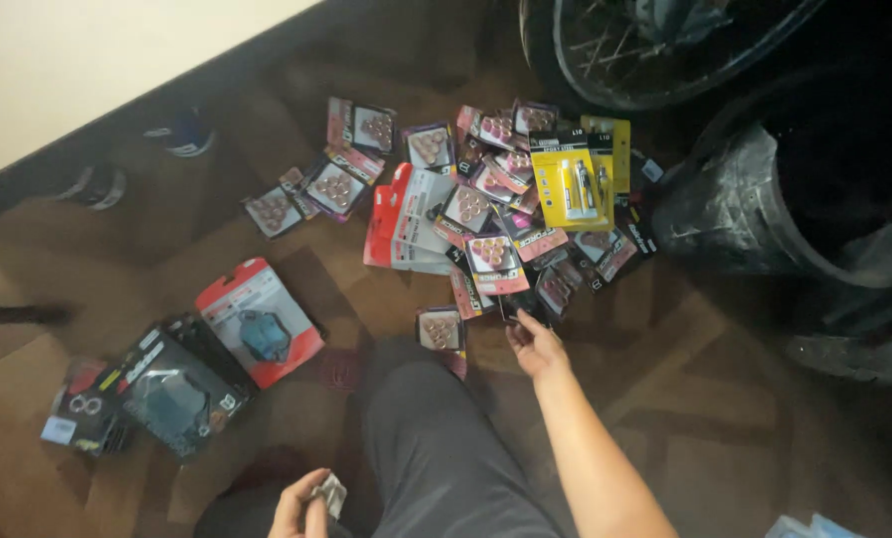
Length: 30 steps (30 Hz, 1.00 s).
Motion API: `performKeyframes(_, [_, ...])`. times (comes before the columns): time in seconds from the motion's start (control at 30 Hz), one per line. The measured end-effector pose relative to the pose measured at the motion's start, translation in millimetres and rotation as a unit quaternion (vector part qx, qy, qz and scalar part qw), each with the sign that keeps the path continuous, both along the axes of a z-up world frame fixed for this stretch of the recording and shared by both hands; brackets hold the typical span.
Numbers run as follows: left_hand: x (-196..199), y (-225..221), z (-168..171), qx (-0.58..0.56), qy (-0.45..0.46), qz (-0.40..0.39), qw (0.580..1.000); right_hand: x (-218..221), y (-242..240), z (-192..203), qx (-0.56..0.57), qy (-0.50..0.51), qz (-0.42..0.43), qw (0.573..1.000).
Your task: The person sorts through a large pile of motorcycle brake pads in retail packaging and organizes them on the floor and a nearby shelf.
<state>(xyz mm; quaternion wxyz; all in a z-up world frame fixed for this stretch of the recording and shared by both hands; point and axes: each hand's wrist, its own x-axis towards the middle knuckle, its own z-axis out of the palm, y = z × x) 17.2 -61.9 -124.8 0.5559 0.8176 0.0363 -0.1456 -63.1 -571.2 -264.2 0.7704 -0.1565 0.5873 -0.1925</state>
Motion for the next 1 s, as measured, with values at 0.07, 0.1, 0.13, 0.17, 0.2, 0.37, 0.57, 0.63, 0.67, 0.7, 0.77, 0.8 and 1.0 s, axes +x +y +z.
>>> performKeyframes(0.07, [4,-3,36,0.018,0.034,0.007,0.999,-1,27,63,-0.022,-0.059,0.048,0.997])
performKeyframes(0.1, [11,-7,64,-0.053,0.077,0.062,0.994,-2,43,98,-0.019,-0.045,0.093,0.995])
performKeyframes(0.13, [18,-12,91,-0.127,0.118,0.117,0.978,-2,57,132,-0.018,-0.03,0.139,0.99])
performKeyframes(0.17, [16,-16,110,-0.125,0.119,0.123,0.977,-12,73,161,-0.016,-0.029,0.145,0.989])
performKeyframes(0.2, [20,-19,130,-0.131,0.114,0.132,0.976,-15,90,189,-0.002,-0.042,0.205,0.978])
performKeyframes(0.37, [30,-26,217,-0.177,0.012,0.131,0.975,45,169,352,0.008,-0.152,0.35,0.924])
performKeyframes(0.57, [17,-68,285,-0.104,-0.265,-0.071,0.956,46,248,344,-0.148,-0.18,0.596,0.768])
performKeyframes(0.63, [16,-66,279,0.084,-0.412,-0.123,0.899,49,292,347,-0.113,-0.317,0.592,0.732])
performKeyframes(0.67, [12,-56,274,0.088,-0.411,-0.123,0.899,42,297,340,-0.11,-0.319,0.592,0.732])
performKeyframes(0.7, [9,-46,269,0.135,-0.413,-0.122,0.892,37,302,332,-0.117,-0.336,0.615,0.703])
performKeyframes(0.77, [19,-30,251,0.179,-0.416,-0.115,0.884,36,298,325,-0.13,-0.351,0.642,0.669])
performKeyframes(0.8, [20,-17,241,0.159,-0.374,-0.075,0.91,28,297,326,-0.095,-0.347,0.657,0.663])
performKeyframes(1.0, [30,33,205,-0.239,-0.097,0.215,0.942,18,280,341,-0.179,-0.295,0.718,0.605])
